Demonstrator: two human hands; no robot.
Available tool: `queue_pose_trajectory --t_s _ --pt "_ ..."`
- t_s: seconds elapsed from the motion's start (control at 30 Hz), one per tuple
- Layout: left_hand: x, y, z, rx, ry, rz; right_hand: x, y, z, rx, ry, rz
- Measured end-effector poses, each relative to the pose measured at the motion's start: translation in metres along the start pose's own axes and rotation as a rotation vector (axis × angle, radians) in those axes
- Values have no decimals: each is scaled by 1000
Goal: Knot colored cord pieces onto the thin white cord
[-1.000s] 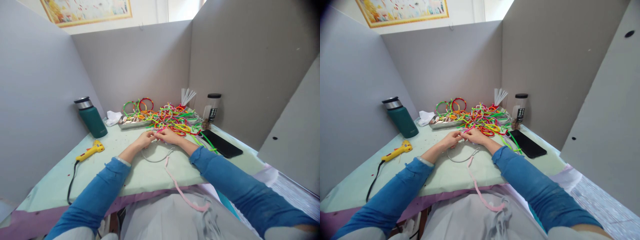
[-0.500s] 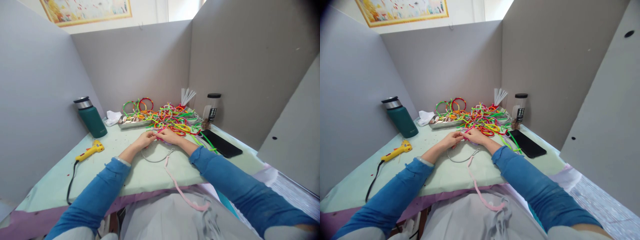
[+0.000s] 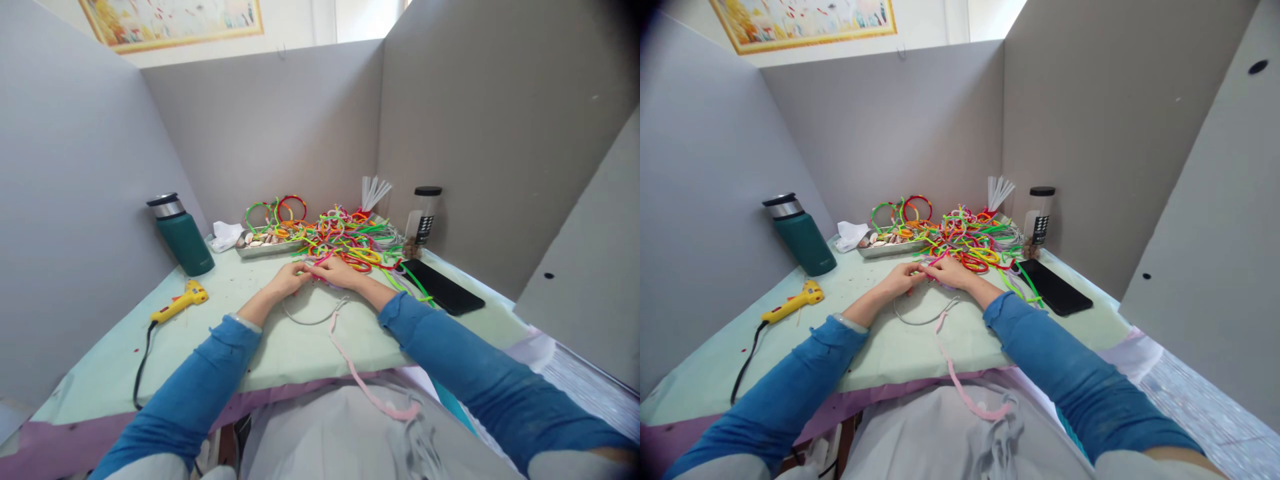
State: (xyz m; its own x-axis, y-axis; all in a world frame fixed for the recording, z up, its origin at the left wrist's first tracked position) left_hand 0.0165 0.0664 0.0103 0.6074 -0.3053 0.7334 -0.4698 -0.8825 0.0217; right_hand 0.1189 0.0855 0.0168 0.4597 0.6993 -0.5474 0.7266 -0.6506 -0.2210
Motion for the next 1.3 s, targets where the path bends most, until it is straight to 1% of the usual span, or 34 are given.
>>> queue_pose_trajectory --t_s 0.3,0.5,0.77,1.13,1.3 --pt "-1 -4 3 -35 -51 -2 -1 1 2 -23 -8 26" --pt "-1 -3 2 -23 -86 -21 -3 2 1 -23 -3 49" --pt "3 -2 1 -12 -130 -35 -4 2 1 -24 21 41" --pt "4 0 1 -20 -97 -45 -6 2 1 -32 31 30" --pt "5 0 1 -17 -91 -24 -6 2 2 -34 39 27"
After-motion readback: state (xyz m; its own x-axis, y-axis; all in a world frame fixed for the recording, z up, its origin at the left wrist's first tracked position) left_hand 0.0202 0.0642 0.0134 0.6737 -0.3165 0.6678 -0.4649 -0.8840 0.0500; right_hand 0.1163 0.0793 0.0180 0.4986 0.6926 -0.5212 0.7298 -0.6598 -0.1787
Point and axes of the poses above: each hand's wrist, its own y-axis away from the middle knuckle, its own z-axis out of the palm, x = y × z, the point moved 8 cm from there along -y, towards the middle knuckle, and after that the axes turned 13 degrees about -x, right-handed, at the moved point
